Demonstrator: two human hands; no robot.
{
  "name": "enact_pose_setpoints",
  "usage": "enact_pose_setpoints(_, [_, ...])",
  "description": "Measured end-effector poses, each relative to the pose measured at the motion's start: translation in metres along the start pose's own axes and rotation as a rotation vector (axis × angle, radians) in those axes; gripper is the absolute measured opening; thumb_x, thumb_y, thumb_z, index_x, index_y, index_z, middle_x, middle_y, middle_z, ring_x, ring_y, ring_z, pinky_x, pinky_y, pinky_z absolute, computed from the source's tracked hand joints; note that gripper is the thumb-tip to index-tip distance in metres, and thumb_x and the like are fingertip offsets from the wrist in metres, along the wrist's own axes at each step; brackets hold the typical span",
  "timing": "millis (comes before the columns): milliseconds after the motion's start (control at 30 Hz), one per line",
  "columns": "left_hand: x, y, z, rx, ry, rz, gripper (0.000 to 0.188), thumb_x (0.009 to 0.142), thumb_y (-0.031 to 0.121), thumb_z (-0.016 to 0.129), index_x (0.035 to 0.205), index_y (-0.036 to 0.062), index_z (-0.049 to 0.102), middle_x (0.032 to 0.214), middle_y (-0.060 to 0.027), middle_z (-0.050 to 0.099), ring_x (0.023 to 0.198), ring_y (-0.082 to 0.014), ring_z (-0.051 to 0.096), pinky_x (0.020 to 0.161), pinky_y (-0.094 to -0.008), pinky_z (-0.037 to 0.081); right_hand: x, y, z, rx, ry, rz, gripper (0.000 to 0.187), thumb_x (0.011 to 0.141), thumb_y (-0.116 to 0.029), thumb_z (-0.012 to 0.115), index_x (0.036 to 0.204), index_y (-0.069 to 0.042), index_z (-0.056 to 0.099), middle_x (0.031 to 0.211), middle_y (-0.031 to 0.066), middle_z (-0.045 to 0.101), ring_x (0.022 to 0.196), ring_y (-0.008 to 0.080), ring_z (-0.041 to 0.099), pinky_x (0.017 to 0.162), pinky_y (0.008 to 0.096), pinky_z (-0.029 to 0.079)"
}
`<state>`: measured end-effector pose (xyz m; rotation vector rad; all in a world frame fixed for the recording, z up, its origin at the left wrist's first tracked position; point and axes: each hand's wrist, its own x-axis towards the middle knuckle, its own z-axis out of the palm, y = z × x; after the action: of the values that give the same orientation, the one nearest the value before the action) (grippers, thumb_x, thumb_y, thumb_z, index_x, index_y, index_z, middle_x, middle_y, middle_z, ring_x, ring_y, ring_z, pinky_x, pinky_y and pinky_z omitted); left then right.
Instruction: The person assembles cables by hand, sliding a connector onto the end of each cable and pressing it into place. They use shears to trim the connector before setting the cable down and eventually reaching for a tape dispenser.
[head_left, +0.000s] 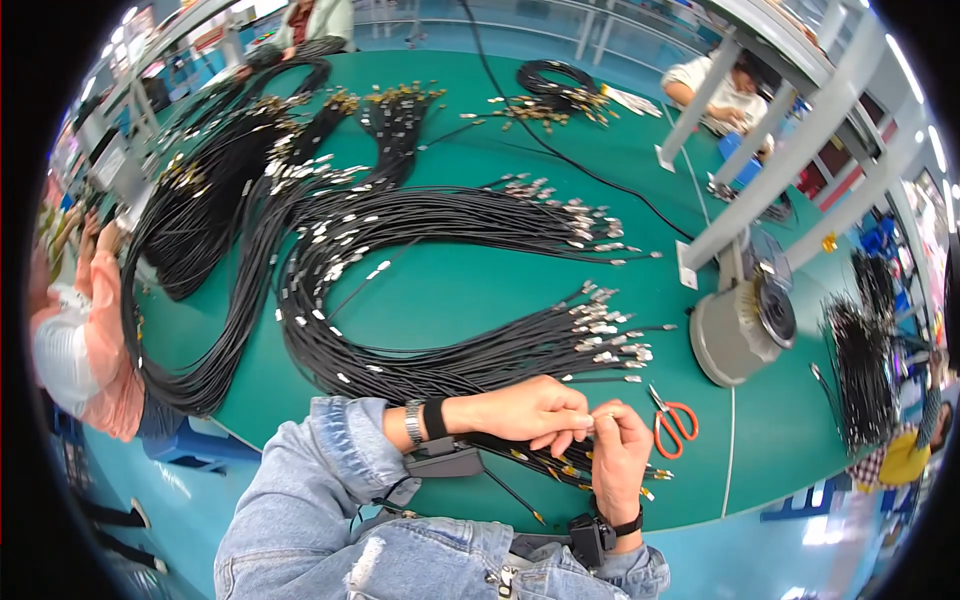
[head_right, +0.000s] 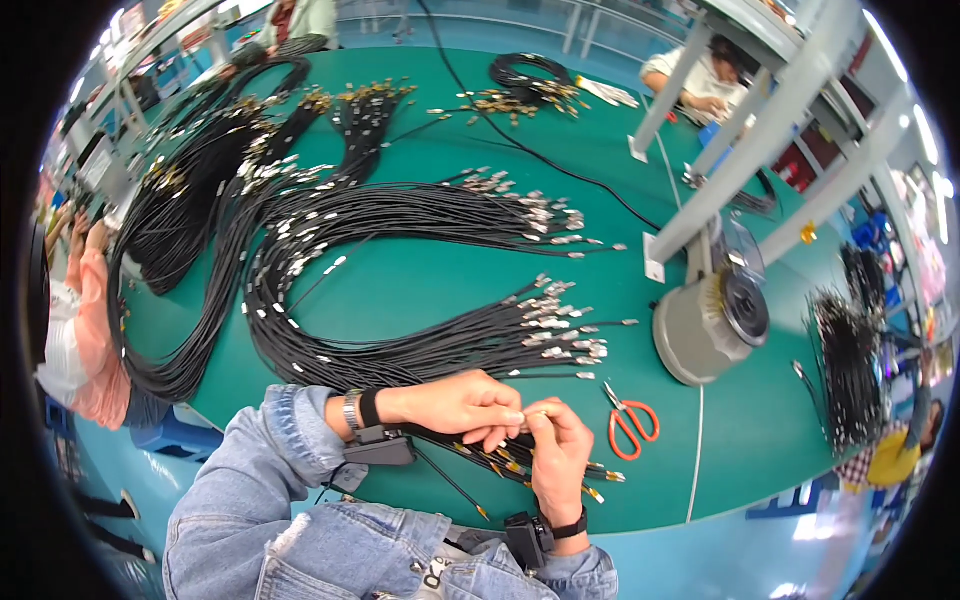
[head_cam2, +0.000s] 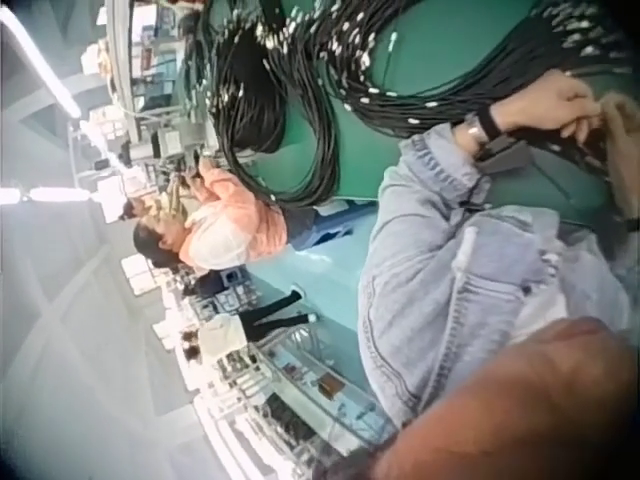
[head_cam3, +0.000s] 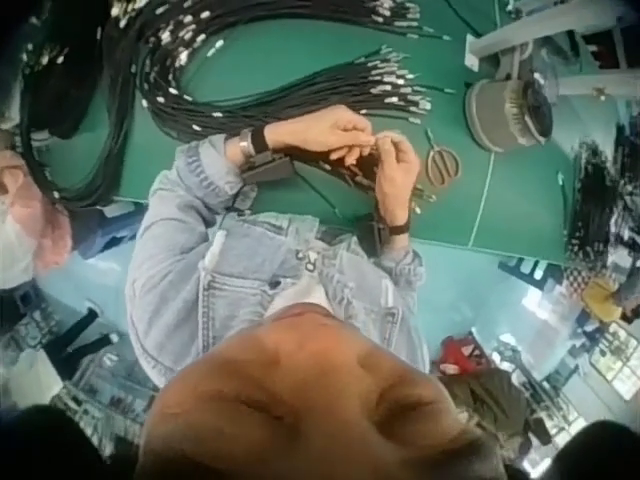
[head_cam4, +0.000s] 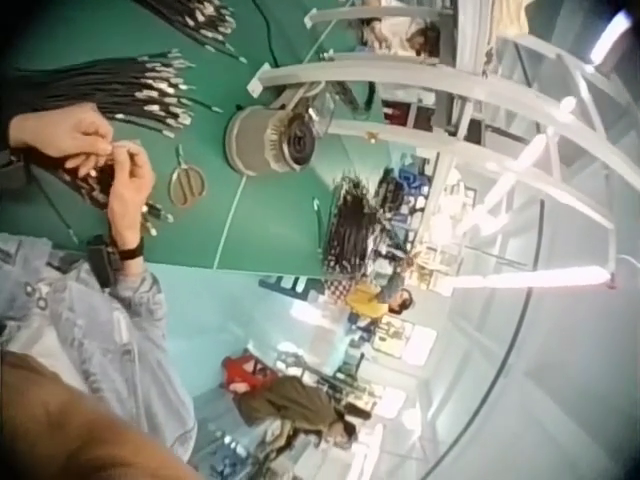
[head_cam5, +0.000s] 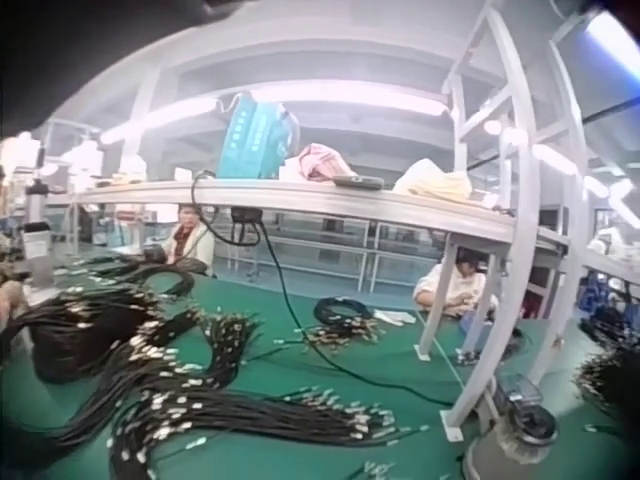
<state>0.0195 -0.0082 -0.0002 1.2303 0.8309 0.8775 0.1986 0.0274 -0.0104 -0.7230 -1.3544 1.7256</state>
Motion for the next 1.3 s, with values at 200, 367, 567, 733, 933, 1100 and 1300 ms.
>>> enact_pose_setpoints(200, [0.003, -0.008, -0.001, 0.779, 0.282, 0.319, 0.018, 0.09, 0.019, 0.056, 0.088, 0.0018, 0.061, 0.073, -0.0069, 0.063, 0.063, -0.0199, 0.058, 0.058, -0.031, 0.047, 0.011, -0.029, -0.019, -0.03, 0.074, 0.092, 0.016, 0.087, -0.001, 0.057, 0.103, 0.002, 0.058, 0.079, 0.0009, 0.054, 0.076, 0.0092, 0.051, 0.071, 0.0219, 0.042])
enact_pose_setpoints(367, [0.006, -0.026, 0.006, 1.06, 0.289, 0.332, 0.018, 0.084, 0.019, 0.062, 0.093, 0.0033, 0.063, 0.083, -0.0099, 0.062, 0.081, -0.0277, 0.058, 0.074, -0.037, 0.047, 0.041, -0.057, -0.078, -0.054, 0.31, -0.095, 0.024, 0.091, -0.012, 0.056, 0.109, 0.003, 0.056, 0.076, 0.0001, 0.05, 0.069, 0.0094, 0.046, 0.066, 0.0229, 0.038])
enact_pose_setpoints(567, [0.002, -0.018, 0.008, 1.039, 0.186, 0.2, 0.018, 0.082, 0.017, 0.064, 0.094, 0.003, 0.062, 0.086, -0.0091, 0.06, 0.082, -0.0272, 0.057, 0.075, -0.0371, 0.045, 0.109, -0.076, -0.114, 0.198, 0.405, -0.078, 0.022, 0.092, -0.017, 0.056, 0.103, 0.002, 0.057, 0.07, -0.0013, 0.045, 0.06, 0.0068, 0.039, 0.058, 0.0227, 0.033])
enact_pose_setpoints(733, [0.001, 0.001, 0.008, 1.19, 0.327, 0.272, 0.02, 0.077, 0.014, 0.068, 0.093, 0.0035, 0.061, 0.086, -0.0078, 0.057, 0.082, -0.0272, 0.056, 0.073, -0.0377, 0.045, 0.132, -0.084, -0.115, 0.272, 0.488, -0.02, 0.015, 0.091, -0.015, 0.056, 0.096, -0.001, 0.057, 0.067, -0.0017, 0.047, 0.052, 0.0059, 0.036, 0.055, 0.0232, 0.034])
enact_pose_setpoints(933, [0.003, 0.004, -0.008, 1.404, 0.488, 0.248, 0.021, 0.072, 0.011, 0.07, 0.09, 0.0043, 0.06, 0.084, -0.0081, 0.056, 0.079, -0.0272, 0.056, 0.071, -0.0384, 0.044, 0.145, -0.081, -0.121, 0.46, 0.467, 0.007, 0.012, 0.091, -0.015, 0.057, 0.09, -0.004, 0.055, 0.059, -0.0051, 0.04, 0.044, 0.0055, 0.029, 0.051, 0.0221, 0.029])
enact_pose_setpoints(1100, [0.007, -0.005, -0.017, 1.369, 0.574, 0.191, 0.018, 0.072, 0.009, 0.069, 0.084, 0.0044, 0.057, 0.081, -0.0084, 0.055, 0.078, -0.0276, 0.056, 0.068, -0.0383, 0.045, 0.133, -0.087, -0.118, 0.76, 0.104, -0.029, 0.012, 0.093, -0.015, 0.052, 0.089, -0.004, 0.054, 0.059, -0.0062, 0.039, 0.045, 0.005, 0.028, 0.052, 0.0216, 0.028])
enact_pose_setpoints(1300, [0.006, -0.013, -0.021, 1.208, 0.573, 0.125, 0.016, 0.073, 0.007, 0.068, 0.078, 0.003, 0.054, 0.075, -0.0091, 0.054, 0.075, -0.0285, 0.057, 0.063, -0.038, 0.046, 0.074, -0.103, -0.067, 0.419, 0.034, -0.011, 0.014, 0.094, -0.015, 0.049, 0.086, -0.004, 0.053, 0.064, -0.0031, 0.04, 0.052, 0.0061, 0.033, 0.055, 0.024, 0.03])
